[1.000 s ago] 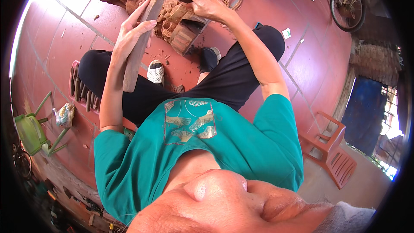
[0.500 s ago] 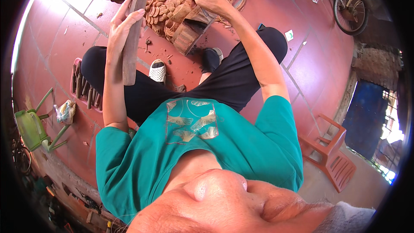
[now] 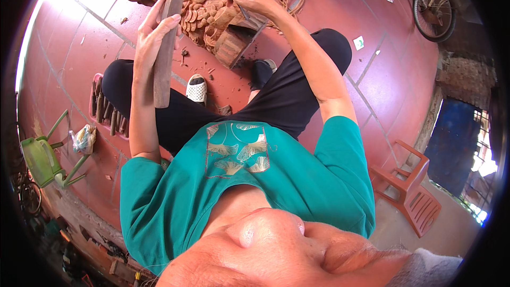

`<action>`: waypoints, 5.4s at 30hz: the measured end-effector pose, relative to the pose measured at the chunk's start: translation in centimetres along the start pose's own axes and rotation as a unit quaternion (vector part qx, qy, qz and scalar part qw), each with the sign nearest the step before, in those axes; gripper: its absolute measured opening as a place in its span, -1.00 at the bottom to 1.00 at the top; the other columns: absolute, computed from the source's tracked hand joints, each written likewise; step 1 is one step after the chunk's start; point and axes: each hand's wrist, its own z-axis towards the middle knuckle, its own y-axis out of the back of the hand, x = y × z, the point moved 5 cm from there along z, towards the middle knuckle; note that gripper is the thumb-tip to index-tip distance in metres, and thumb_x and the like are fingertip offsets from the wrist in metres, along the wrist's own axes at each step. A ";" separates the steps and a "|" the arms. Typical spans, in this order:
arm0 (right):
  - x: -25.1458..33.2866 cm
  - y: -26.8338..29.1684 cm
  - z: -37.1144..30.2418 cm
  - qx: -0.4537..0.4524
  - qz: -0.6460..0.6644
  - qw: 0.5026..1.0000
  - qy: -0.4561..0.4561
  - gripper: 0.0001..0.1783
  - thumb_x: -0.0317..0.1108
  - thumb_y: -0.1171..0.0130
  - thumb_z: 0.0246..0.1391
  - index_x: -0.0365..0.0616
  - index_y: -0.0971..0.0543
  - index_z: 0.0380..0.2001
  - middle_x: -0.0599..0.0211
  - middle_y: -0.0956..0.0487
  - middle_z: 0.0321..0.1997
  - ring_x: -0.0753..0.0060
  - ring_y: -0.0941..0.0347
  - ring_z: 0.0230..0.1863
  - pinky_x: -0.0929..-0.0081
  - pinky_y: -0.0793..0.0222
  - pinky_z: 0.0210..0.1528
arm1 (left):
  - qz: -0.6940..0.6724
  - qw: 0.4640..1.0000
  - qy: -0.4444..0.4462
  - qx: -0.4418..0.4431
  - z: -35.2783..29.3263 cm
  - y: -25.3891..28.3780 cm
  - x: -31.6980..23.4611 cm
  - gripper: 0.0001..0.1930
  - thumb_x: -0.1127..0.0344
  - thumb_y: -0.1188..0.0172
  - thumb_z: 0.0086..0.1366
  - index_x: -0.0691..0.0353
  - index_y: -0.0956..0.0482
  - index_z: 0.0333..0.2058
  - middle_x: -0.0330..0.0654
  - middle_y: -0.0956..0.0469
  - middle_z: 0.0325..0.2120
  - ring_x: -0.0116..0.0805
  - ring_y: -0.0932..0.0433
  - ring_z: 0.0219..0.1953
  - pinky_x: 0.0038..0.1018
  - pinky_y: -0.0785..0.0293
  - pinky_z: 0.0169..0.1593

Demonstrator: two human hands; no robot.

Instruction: The person sits on the floor and carves a wooden sculpture using a chisel and mallet. They repeatedly strike the chisel to shape the wood, occasionally adjusting the tool and the workpiece.

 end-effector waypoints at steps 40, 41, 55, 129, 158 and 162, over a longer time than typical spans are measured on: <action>-1.1 -1.1 1.2 -0.037 -0.048 0.998 0.019 -0.62 -0.44 -0.06 0.19 -0.28 -0.48 0.07 -0.03 -0.68 -0.12 0.04 -0.63 -0.04 0.20 -0.49 -0.02 | -0.012 1.000 0.002 -0.015 -0.1 -0.3 -0.1 -0.29 0.31 -0.27 0.27 0.23 -0.24 0.37 -0.22 -0.50 -0.42 -0.50 -0.51 -0.50 -0.57 -0.49 -0.53; -1.1 -1.1 1.2 -0.034 -0.042 0.998 0.014 -0.61 -0.43 -0.07 0.19 -0.27 -0.48 0.08 -0.03 -0.68 -0.12 0.04 -0.63 -0.04 0.19 -0.49 -0.02 | -0.010 1.000 0.005 -0.013 0.0 -0.2 0.0 -0.29 0.31 -0.27 0.27 0.22 -0.24 0.37 -0.23 -0.50 -0.43 -0.51 -0.51 -0.51 -0.57 -0.49 -0.53; -0.9 -1.2 1.2 -0.035 -0.061 0.996 0.051 -0.43 -0.30 -0.26 0.07 -0.21 -0.46 0.16 0.00 -0.68 -0.10 0.03 -0.62 -0.02 0.19 -0.52 0.00 | 0.006 1.000 0.008 -0.011 0.1 -0.2 0.2 -0.31 0.31 -0.26 0.29 0.20 -0.24 0.37 -0.23 -0.50 -0.49 -0.53 -0.48 -0.58 -0.58 -0.45 -0.54; -2.2 0.2 2.0 -0.118 -0.036 0.991 0.059 -0.71 -0.33 -0.04 0.26 -0.40 -0.45 -0.12 -0.11 -0.66 -0.13 -0.16 -0.58 -0.06 0.08 -0.47 -0.08 | -0.032 0.996 -0.001 -0.083 1.7 1.6 0.7 -0.34 0.25 -0.22 0.34 0.17 -0.24 0.37 -0.21 -0.54 -0.52 -0.54 -0.47 -0.61 -0.61 -0.39 -0.54; -1.5 -1.2 0.9 -0.069 -0.092 0.991 0.074 -0.64 -0.42 -0.01 0.24 -0.21 -0.45 0.10 0.11 -0.70 -0.22 0.26 -0.60 -0.38 0.26 -0.47 -0.26 | 0.023 0.999 -0.008 -0.031 0.9 0.0 0.0 -0.33 0.27 -0.24 0.31 0.09 -0.25 0.38 -0.25 -0.52 -0.55 -0.55 -0.46 -0.62 -0.60 -0.38 -0.55; -1.7 -1.2 1.6 -0.057 -0.175 0.982 0.035 -0.65 -0.40 -0.04 0.23 -0.21 -0.45 0.08 0.09 -0.69 -0.20 0.13 -0.63 -0.32 0.22 -0.49 -0.25 | 0.023 0.999 0.013 0.037 0.9 0.0 0.3 -0.33 0.27 -0.23 0.32 0.11 -0.25 0.38 -0.23 -0.52 -0.54 -0.55 -0.45 -0.61 -0.62 -0.38 -0.53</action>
